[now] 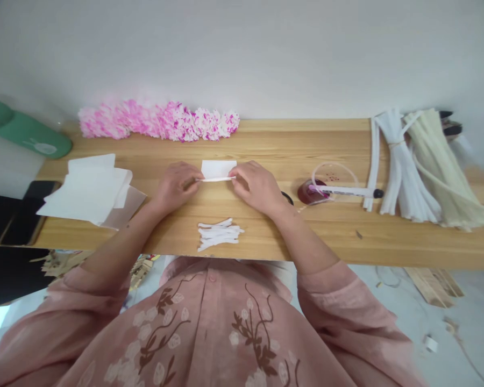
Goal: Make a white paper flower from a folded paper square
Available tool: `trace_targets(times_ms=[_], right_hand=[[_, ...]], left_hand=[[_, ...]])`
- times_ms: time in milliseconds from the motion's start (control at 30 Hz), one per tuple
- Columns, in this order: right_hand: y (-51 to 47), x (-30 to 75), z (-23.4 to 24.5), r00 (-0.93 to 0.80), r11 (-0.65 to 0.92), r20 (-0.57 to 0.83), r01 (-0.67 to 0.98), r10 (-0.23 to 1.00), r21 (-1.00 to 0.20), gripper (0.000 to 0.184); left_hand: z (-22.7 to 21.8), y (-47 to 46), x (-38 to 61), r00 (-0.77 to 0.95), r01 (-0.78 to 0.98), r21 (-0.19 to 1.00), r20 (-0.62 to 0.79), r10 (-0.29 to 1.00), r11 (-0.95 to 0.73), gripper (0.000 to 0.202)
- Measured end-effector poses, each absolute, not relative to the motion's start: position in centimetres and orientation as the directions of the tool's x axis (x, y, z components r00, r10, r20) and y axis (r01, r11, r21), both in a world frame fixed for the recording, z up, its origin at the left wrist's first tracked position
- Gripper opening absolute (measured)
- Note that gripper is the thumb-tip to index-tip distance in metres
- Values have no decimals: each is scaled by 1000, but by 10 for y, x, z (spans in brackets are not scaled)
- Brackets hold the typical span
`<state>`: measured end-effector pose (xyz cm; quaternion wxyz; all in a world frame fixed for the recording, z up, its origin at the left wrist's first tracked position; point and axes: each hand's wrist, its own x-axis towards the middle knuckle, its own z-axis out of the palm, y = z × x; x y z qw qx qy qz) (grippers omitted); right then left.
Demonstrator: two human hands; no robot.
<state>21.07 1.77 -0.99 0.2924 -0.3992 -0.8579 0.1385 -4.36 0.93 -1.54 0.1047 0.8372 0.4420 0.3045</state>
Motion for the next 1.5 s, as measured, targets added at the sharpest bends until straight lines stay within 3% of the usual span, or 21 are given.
trace_targets(times_ms=[167,300,367,500,667,1167,1500], right_hand=[[15,214,1,-341,478,346,475,874,-739,18],[22,214,-5,-277,340,249,360,928,-869,23],[27,212,-11,-286,329,215,451,934,-829,18],[34,208,-19,-356,426,244,647,902,-633,14],[33,207,-23,-472,574,328,704,818,-418,17],[24,205,-23,-520,599,331,773,788,-211,23],[21,204,-19,-543,596,283,788,790,-153,34]], left_hand=[[0,3,-42,179,494,789,319,931,-365,20],[-1,13,-44,205,434,850,230,951,-299,23],[-7,20,-44,251,523,791,213,944,-318,21],[-18,31,-43,405,679,539,290,867,-498,19],[-24,33,-44,478,713,397,327,815,-578,17],[-27,30,-49,542,737,256,329,773,-626,32],[-33,28,-49,514,778,176,372,773,-603,32]])
